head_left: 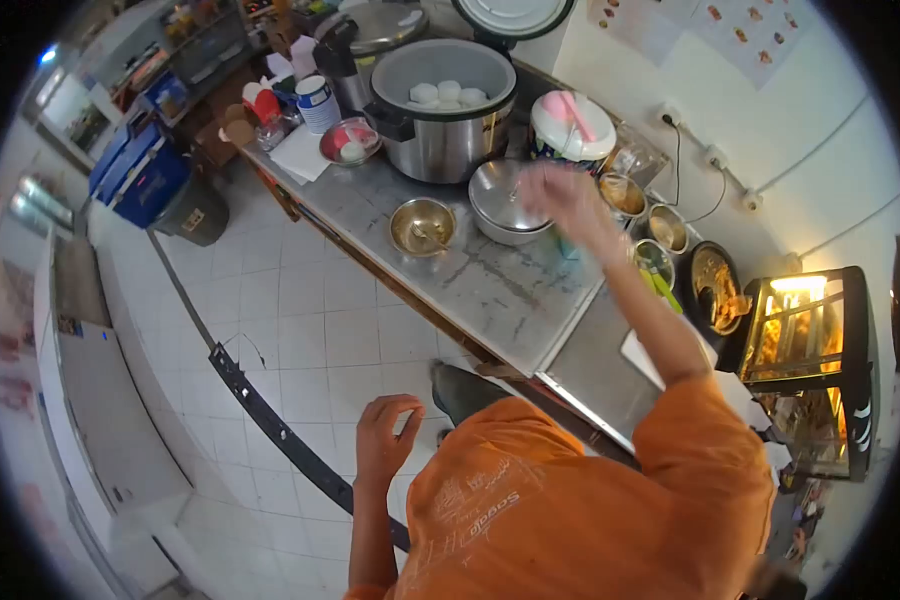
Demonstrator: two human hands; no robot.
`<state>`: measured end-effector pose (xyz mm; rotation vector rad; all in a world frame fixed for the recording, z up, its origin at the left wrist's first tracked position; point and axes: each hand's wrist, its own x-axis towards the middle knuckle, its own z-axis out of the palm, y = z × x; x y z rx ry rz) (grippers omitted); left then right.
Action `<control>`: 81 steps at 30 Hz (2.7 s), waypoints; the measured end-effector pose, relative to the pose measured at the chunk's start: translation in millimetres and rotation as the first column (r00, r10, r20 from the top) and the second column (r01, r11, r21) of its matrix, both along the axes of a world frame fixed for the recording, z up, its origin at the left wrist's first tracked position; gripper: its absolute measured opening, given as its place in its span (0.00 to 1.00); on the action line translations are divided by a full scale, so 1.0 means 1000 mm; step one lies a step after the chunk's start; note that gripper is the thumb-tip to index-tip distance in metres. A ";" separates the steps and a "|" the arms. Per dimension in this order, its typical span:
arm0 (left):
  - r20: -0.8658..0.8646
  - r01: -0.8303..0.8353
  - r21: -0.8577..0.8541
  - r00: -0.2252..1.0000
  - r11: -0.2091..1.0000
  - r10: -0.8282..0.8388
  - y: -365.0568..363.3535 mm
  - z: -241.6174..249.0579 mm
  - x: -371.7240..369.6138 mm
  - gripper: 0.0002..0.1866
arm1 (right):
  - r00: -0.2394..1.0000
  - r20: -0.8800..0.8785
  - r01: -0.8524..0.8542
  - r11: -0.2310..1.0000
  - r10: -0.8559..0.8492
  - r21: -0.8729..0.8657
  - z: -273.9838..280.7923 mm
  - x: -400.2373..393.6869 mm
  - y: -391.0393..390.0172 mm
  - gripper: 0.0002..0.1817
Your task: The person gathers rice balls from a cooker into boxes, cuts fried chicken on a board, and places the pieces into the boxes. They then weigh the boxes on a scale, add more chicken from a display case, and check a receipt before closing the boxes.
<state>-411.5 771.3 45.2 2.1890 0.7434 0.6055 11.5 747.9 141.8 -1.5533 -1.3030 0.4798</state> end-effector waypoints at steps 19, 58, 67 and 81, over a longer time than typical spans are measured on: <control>-0.131 -0.125 -0.422 0.988 0.898 0.076 0.404 0.011 0.142 0.09 | 0.802 0.502 0.310 0.493 0.324 -0.813 -0.136 0.235 0.508 0.30; -0.164 0.053 -0.899 0.880 0.435 -0.446 0.187 -0.063 0.036 0.27 | 0.049 -0.914 0.620 0.729 -0.404 -0.289 -0.144 -0.331 -0.157 0.26; -0.054 0.165 -0.974 0.490 0.153 -0.870 -0.133 -0.056 0.082 0.25 | -0.391 -0.823 0.860 0.156 -0.413 -0.486 -0.142 -0.470 -0.432 0.25; 0.103 0.203 -0.979 0.346 -0.033 -0.933 -0.451 -0.016 0.203 0.22 | -0.287 -0.955 0.948 0.126 -0.070 -0.294 -0.167 -0.394 -0.665 0.39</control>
